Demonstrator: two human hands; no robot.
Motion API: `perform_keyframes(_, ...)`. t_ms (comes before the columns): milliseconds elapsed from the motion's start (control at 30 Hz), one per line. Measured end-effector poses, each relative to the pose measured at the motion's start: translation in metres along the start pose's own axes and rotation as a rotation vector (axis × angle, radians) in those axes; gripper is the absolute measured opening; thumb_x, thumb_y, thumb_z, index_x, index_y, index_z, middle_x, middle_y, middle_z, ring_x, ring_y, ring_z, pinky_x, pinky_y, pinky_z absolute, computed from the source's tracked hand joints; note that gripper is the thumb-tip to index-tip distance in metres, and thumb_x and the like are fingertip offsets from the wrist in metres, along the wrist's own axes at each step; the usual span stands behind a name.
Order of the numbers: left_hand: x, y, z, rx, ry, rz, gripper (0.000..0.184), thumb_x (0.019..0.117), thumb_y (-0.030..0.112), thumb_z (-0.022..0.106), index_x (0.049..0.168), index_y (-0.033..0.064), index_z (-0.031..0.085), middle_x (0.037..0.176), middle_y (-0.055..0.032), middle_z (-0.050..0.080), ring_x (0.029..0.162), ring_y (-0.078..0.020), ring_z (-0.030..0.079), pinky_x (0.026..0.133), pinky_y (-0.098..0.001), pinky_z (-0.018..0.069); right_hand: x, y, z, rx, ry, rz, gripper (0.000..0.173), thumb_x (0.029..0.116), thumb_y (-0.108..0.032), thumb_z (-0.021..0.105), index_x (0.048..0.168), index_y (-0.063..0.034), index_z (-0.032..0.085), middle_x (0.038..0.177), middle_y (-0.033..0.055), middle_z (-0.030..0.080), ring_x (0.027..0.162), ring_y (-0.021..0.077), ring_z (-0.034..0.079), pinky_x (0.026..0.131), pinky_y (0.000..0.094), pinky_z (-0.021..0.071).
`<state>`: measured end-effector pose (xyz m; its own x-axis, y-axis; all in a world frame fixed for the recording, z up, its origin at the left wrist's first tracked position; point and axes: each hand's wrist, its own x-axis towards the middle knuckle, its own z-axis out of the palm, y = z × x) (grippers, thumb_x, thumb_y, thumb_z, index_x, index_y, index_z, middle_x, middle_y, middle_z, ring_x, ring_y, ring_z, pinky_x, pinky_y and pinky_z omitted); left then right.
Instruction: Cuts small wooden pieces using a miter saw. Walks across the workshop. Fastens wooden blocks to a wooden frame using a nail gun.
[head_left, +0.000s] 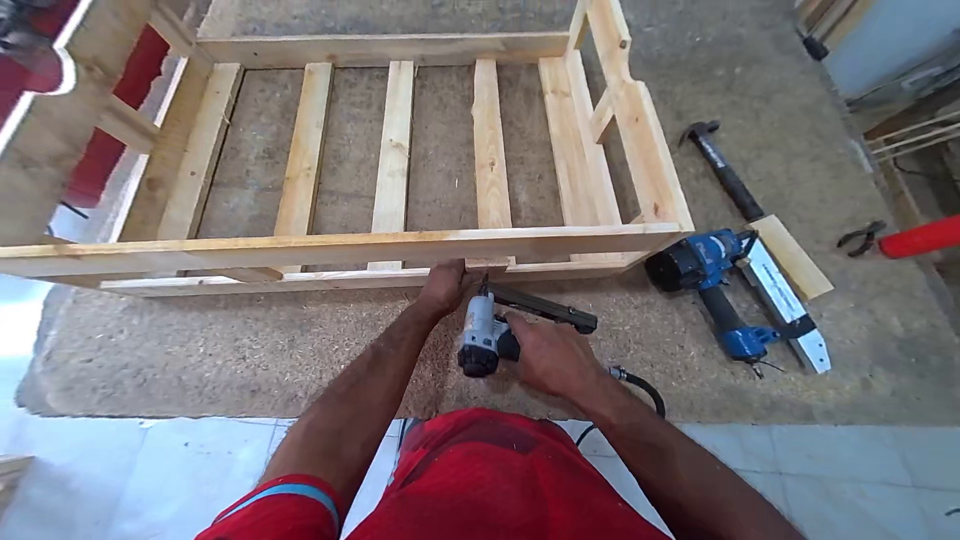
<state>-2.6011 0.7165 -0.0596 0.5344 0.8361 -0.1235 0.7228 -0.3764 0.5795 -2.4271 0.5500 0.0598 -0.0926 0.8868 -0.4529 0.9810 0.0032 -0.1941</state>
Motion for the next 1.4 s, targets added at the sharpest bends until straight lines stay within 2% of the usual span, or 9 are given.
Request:
perform_keyframes(233, 0.003, 0.006, -0.005, -0.008, -0.065, -0.084, 0.036, 0.1070, 0.027, 0.052, 0.111, -0.0052, 0.068, 0.112, -0.0256, 0.069, 0.114, -0.0408, 0.066, 0.102, -0.0582, 0.0492, 0.032, 0.001, 0.005, 0.035, 0.120, 0.014, 0.060, 0.0886, -0.055, 0.066, 0.136, -0.0195, 0.058, 0.089, 0.0098, 0.073, 0.080, 0.0328, 0.073, 0.068, 0.0566, 0.0578)
perform_keyframes(367, 0.006, 0.000, -0.004, -0.099, -0.051, -0.112, 0.046, 0.1062, 0.042, 0.054, 0.103, -0.0012, 0.071, 0.101, -0.0205, 0.071, 0.105, -0.0358, 0.069, 0.099, -0.0571, 0.0510, -0.001, -0.001, 0.003, 0.034, -0.026, 0.006, 0.060, 0.0889, -0.054, 0.066, 0.139, -0.0235, 0.055, 0.087, 0.0070, 0.072, 0.079, 0.0310, 0.072, 0.068, 0.0553, 0.0568)
perform_keyframes(567, 0.017, 0.014, -0.020, -0.281, -0.139, -0.244, 0.058, 0.0907, 0.047, 0.076, 0.132, 0.0067, 0.066, 0.130, -0.0162, 0.068, 0.129, -0.0306, 0.060, 0.113, -0.0577, 0.0428, 0.016, 0.020, 0.029, 0.083, -0.069, 0.087, 0.058, 0.0895, -0.056, 0.065, 0.134, -0.0187, 0.059, 0.095, 0.0094, 0.073, 0.087, 0.0321, 0.072, 0.073, 0.0568, 0.0572)
perform_keyframes(667, 0.021, 0.012, -0.013, -0.410, -0.108, -0.226, 0.050, 0.0938, 0.039, 0.075, 0.131, 0.0056, 0.066, 0.131, -0.0135, 0.068, 0.130, -0.0252, 0.060, 0.115, -0.0515, 0.0433, 0.019, 0.024, 0.030, 0.083, -0.053, 0.108, 0.059, 0.0885, -0.057, 0.064, 0.135, -0.0207, 0.060, 0.094, 0.0070, 0.073, 0.084, 0.0297, 0.072, 0.071, 0.0558, 0.0575)
perform_keyframes(800, 0.021, 0.009, -0.020, -0.341, -0.235, -0.228, 0.046, 0.0978, 0.041, 0.069, 0.127, 0.0050, 0.069, 0.129, -0.0138, 0.069, 0.129, -0.0275, 0.061, 0.114, -0.0547, 0.0422, 0.020, 0.024, 0.033, 0.077, -0.049, 0.097, 0.058, 0.0888, -0.056, 0.064, 0.133, -0.0193, 0.059, 0.092, 0.0068, 0.073, 0.082, 0.0295, 0.072, 0.069, 0.0548, 0.0575)
perform_keyframes(1033, 0.016, 0.011, -0.014, -0.461, -0.103, -0.157, 0.039, 0.0947, 0.032, 0.075, 0.125, 0.0087, 0.071, 0.126, -0.0083, 0.072, 0.126, -0.0183, 0.063, 0.113, -0.0475, 0.0452, 0.021, 0.016, 0.027, 0.065, -0.070, 0.065, 0.059, 0.0895, -0.055, 0.065, 0.136, -0.0210, 0.057, 0.094, 0.0065, 0.073, 0.084, 0.0299, 0.072, 0.071, 0.0541, 0.0579)
perform_keyframes(1167, 0.016, 0.003, -0.010, -0.388, -0.104, -0.106, 0.038, 0.0970, 0.038, 0.071, 0.123, 0.0101, 0.072, 0.122, -0.0085, 0.073, 0.123, -0.0201, 0.065, 0.111, -0.0501, 0.0466, 0.010, 0.010, 0.007, 0.015, -0.009, 0.014, 0.062, 0.0871, -0.053, 0.068, 0.139, -0.0223, 0.054, 0.083, 0.0054, 0.071, 0.076, 0.0290, 0.071, 0.066, 0.0525, 0.0566)
perform_keyframes(1267, 0.010, 0.004, -0.020, -0.020, -0.158, 0.141, 0.030, 0.1062, 0.016, 0.051, 0.117, -0.0023, 0.072, 0.118, -0.0247, 0.071, 0.118, -0.0407, 0.065, 0.104, -0.0597, 0.0462, 0.011, 0.003, -0.003, -0.052, 0.123, -0.112, 0.063, 0.0831, -0.044, 0.075, 0.137, -0.0171, 0.057, 0.072, 0.0064, 0.068, 0.063, 0.0302, 0.069, 0.056, 0.0524, 0.0546)
perform_keyframes(1400, 0.009, 0.013, -0.034, 0.156, -0.374, 0.067, 0.028, 0.1053, 0.005, 0.047, 0.120, -0.0106, 0.066, 0.124, -0.0293, 0.065, 0.122, -0.0438, 0.061, 0.107, -0.0585, 0.0436, 0.032, -0.006, -0.005, -0.131, 0.075, -0.152, 0.053, 0.0884, -0.038, 0.068, 0.134, -0.0153, 0.055, 0.075, 0.0078, 0.068, 0.066, 0.0313, 0.069, 0.057, 0.0519, 0.0547)
